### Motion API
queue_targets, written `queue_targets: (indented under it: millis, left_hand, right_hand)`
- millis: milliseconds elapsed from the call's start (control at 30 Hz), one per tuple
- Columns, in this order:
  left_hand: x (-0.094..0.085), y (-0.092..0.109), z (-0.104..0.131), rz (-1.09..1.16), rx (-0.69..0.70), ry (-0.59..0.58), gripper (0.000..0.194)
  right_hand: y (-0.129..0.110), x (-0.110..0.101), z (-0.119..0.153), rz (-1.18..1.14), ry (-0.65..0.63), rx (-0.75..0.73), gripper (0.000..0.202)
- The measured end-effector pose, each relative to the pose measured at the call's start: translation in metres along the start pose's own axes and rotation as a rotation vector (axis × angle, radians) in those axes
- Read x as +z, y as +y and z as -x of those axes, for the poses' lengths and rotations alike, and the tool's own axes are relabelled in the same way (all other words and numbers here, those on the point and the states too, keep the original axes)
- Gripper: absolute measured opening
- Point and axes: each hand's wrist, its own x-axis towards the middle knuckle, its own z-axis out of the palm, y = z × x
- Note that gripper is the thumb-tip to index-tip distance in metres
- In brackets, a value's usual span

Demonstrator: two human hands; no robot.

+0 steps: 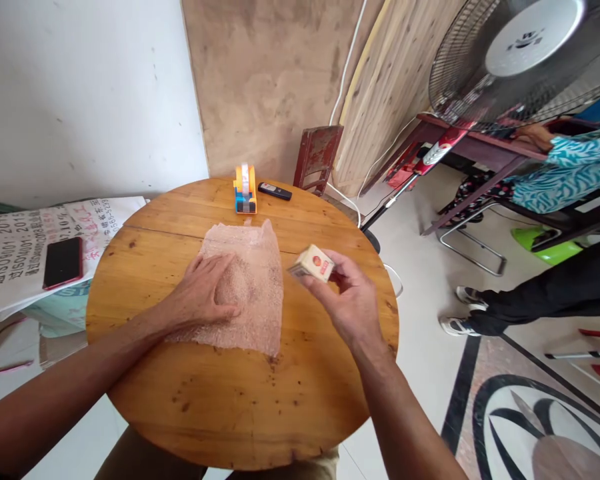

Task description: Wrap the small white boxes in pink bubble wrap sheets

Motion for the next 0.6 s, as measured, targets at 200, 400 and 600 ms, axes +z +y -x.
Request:
queue_targets:
  millis: [200,400,600]
  left_hand:
    - [0.004,-0.005,-0.002,0.008,0.034,0.042,0.082]
    - [0.003,-0.007,-0.003,0.002,0.052,0.058,0.073]
    - [-0.005,-0.004,-0.004,-0.049,0.037,0.035,0.061]
  right_hand:
    - [-0.035,0.077,0.004,-0.177,-0.418,-0.076,0.038]
    - [-0.004,0.089,-0.009,-0.062,-0.392,-0.053,0.032]
    - [-0.030,0.050,-0.006,-0.259,-0.249,-0.021,0.040]
